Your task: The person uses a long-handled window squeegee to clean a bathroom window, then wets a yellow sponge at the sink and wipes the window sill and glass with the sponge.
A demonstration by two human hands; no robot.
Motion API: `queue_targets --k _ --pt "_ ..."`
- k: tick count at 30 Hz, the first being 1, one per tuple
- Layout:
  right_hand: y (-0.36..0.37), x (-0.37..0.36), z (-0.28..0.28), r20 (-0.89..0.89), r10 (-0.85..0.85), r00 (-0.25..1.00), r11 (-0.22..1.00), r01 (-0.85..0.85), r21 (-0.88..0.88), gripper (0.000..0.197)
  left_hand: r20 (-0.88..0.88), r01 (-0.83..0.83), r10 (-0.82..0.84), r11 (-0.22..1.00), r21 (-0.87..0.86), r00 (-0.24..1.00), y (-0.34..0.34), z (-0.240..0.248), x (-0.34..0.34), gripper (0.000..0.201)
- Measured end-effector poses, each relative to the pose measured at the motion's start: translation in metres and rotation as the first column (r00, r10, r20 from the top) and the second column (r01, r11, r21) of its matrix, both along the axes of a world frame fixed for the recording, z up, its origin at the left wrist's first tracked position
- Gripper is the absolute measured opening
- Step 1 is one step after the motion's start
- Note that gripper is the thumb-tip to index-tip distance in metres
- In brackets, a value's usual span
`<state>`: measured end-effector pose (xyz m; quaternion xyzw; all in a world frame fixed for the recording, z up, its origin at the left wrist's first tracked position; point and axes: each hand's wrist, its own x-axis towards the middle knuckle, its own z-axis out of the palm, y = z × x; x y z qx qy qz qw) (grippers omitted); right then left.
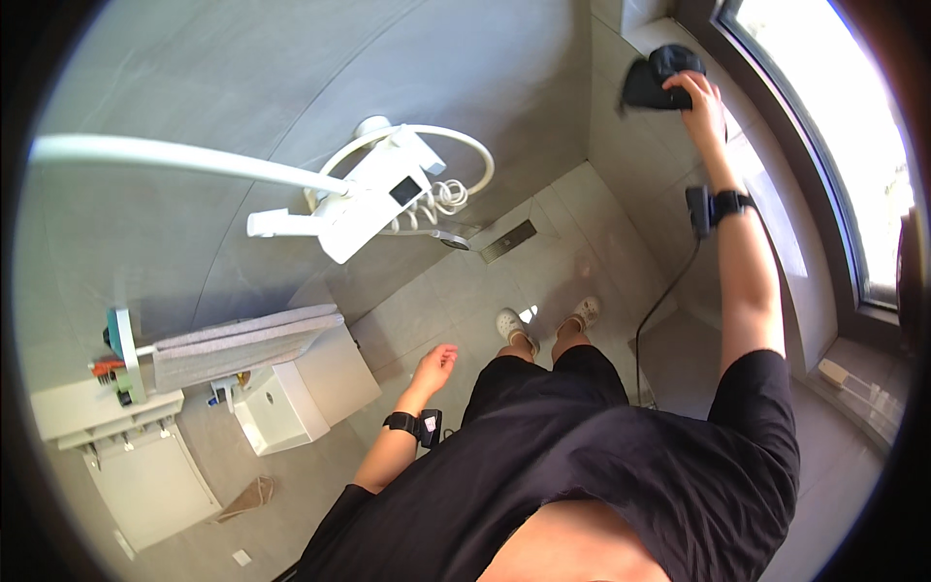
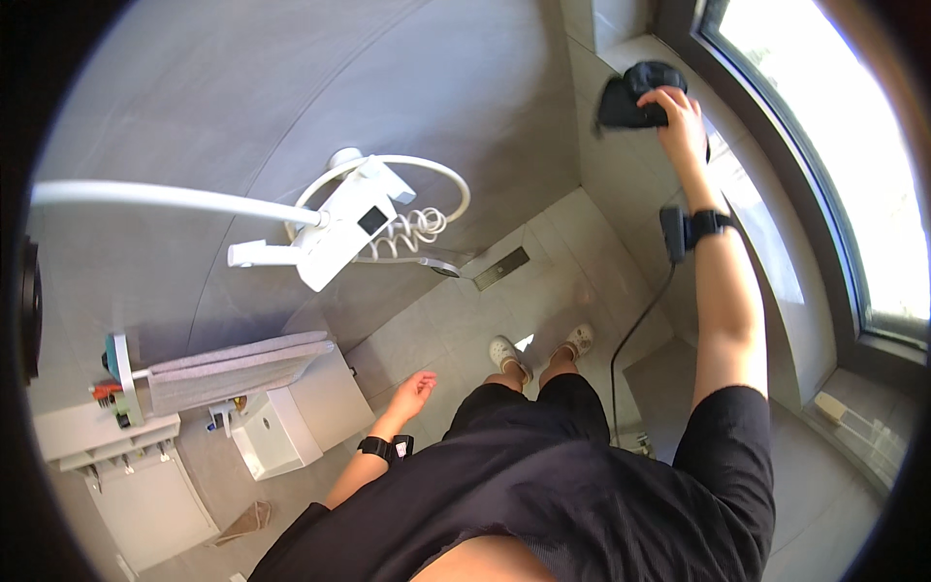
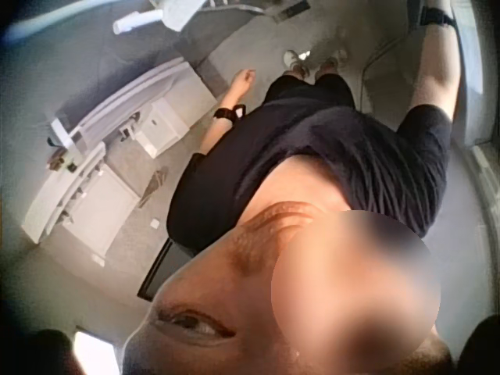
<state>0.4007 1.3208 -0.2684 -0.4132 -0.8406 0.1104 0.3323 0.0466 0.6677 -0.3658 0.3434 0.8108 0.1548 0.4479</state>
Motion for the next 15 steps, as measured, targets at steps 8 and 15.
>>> queue_targets --k 8,15 --pt "-0.202 -0.165 0.048 -0.732 -0.499 0.463 0.301 -0.700 -0.648 0.052 0.020 0.030 -0.029 0.999 -0.041 0.999 -0.015 0.002 -0.022 0.026" --pt "-0.251 -0.298 0.121 -0.168 0.680 0.714 0.728 -0.684 0.038 0.068 0.049 -0.029 0.031 0.999 -0.041 0.998 -0.088 -0.017 -0.038 0.028"
